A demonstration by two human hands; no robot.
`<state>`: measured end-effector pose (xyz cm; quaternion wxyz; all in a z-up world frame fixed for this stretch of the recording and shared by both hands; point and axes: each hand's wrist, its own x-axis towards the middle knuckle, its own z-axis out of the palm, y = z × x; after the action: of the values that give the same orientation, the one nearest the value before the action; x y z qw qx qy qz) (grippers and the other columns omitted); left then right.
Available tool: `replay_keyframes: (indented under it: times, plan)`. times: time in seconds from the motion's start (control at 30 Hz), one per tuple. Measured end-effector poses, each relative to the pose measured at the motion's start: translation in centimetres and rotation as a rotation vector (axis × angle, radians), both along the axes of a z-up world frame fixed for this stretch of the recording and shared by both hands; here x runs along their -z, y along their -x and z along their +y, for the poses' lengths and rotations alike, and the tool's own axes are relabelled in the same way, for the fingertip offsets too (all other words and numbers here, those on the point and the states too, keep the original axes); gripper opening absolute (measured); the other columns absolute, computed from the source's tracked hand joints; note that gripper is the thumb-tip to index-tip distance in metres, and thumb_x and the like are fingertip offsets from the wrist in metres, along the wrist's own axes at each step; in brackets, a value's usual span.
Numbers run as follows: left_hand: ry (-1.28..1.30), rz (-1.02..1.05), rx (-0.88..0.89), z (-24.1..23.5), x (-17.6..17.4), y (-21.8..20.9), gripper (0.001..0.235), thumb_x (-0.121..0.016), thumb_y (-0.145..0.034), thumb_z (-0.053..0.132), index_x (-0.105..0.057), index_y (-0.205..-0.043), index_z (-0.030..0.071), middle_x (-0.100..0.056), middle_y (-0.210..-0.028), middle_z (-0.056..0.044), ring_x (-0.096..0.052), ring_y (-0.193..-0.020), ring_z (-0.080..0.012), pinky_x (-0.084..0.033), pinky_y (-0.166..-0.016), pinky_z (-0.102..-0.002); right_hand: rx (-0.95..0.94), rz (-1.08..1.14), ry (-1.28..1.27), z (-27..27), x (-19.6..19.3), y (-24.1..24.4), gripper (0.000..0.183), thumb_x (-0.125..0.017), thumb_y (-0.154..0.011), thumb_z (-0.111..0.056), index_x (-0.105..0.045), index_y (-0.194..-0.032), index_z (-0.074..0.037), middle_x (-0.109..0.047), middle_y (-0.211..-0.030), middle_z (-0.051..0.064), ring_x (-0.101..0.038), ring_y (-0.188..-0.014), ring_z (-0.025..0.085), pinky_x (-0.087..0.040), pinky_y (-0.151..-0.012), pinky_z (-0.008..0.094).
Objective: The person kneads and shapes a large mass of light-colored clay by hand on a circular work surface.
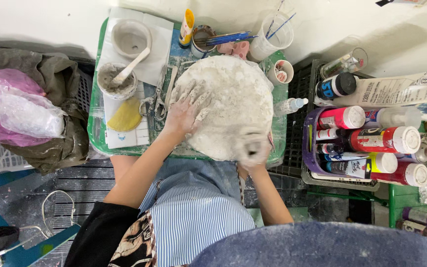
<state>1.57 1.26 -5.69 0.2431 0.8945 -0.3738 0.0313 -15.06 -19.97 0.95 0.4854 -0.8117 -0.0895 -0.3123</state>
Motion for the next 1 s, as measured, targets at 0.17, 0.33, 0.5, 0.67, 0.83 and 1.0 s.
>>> replay_keyframes:
  times: [0.17, 0.33, 0.5, 0.67, 0.83, 1.0]
  plan:
    - [-0.099, 0.114, -0.002, 0.5, 0.8, 0.5, 0.06, -0.079, -0.067, 0.039, -0.065, -0.108, -0.002, -0.061, -0.125, -0.023, -0.058, -0.119, -0.0385, -0.048, -0.1, -0.046, 0.521, -0.136, -0.423, -1.9, -4.3, -3.3, 0.02, -0.055, -0.109, -0.029, -0.044, -0.102, -0.012, -0.049, -0.098, 0.004, -0.049, -0.083, 0.013, -0.048, -0.076, 0.03]
    - [-0.177, 0.131, -0.018, 0.1, 2.0, 0.6, 0.059, -0.077, -0.071, 0.039, -0.064, -0.113, -0.001, -0.06, -0.13, -0.023, -0.056, -0.126, -0.0357, -0.046, -0.109, -0.042, 0.37, -0.097, 0.043, -3.1, -4.1, -6.8, 0.026, -0.065, -0.102, -0.032, -0.05, -0.113, -0.014, -0.053, -0.104, 0.001, -0.057, -0.087, 0.018, -0.052, -0.08, 0.032]
    - [-0.212, 0.064, -0.033, 0.2, 2.3, 0.8, 0.086, -0.08, -0.063, 0.048, -0.058, -0.128, -0.004, -0.053, -0.14, -0.025, -0.048, -0.132, -0.0364, -0.04, -0.109, -0.044, 0.148, 0.236, 0.48, -3.5, -4.4, -8.6, 0.03, -0.073, -0.095, -0.032, -0.061, -0.116, -0.014, -0.066, -0.108, 0.004, -0.071, -0.09, 0.027, -0.058, -0.084, 0.037]
    - [-0.232, 0.103, -0.032, 0.2, 2.3, 1.1, 0.091, -0.081, -0.062, 0.047, -0.053, -0.133, -0.002, -0.052, -0.142, -0.023, -0.048, -0.134, -0.0353, -0.04, -0.108, -0.045, 0.061, 0.555, 0.294, 0.1, -4.7, -8.5, 0.042, -0.059, -0.102, -0.039, -0.06, -0.127, -0.005, -0.064, -0.124, 0.021, -0.057, -0.125, 0.033, -0.042, -0.112, 0.044]
    - [-0.177, 0.115, -0.053, 0.4, 3.1, 0.9, 0.097, -0.085, -0.055, 0.047, -0.055, -0.133, -0.002, -0.051, -0.144, -0.024, -0.05, -0.131, -0.0361, -0.041, -0.107, -0.045, 0.173, 0.926, 0.452, 0.3, 0.4, -9.3, 0.075, -0.052, -0.099, -0.055, -0.041, -0.153, -0.006, -0.05, -0.145, 0.024, -0.041, -0.14, 0.041, -0.025, -0.122, 0.051]
    - [-0.33, 0.211, 0.008, 0.1, 1.7, 0.8, 0.095, -0.086, -0.058, 0.052, -0.057, -0.127, -0.006, -0.052, -0.143, -0.027, -0.05, -0.131, -0.0374, -0.039, -0.109, -0.043, 0.267, 1.045, 0.636, -1.0, 9.2, -10.6, 0.088, -0.065, -0.092, -0.052, -0.032, -0.157, -0.003, -0.037, -0.158, 0.025, -0.023, -0.151, 0.044, -0.016, -0.123, 0.055]
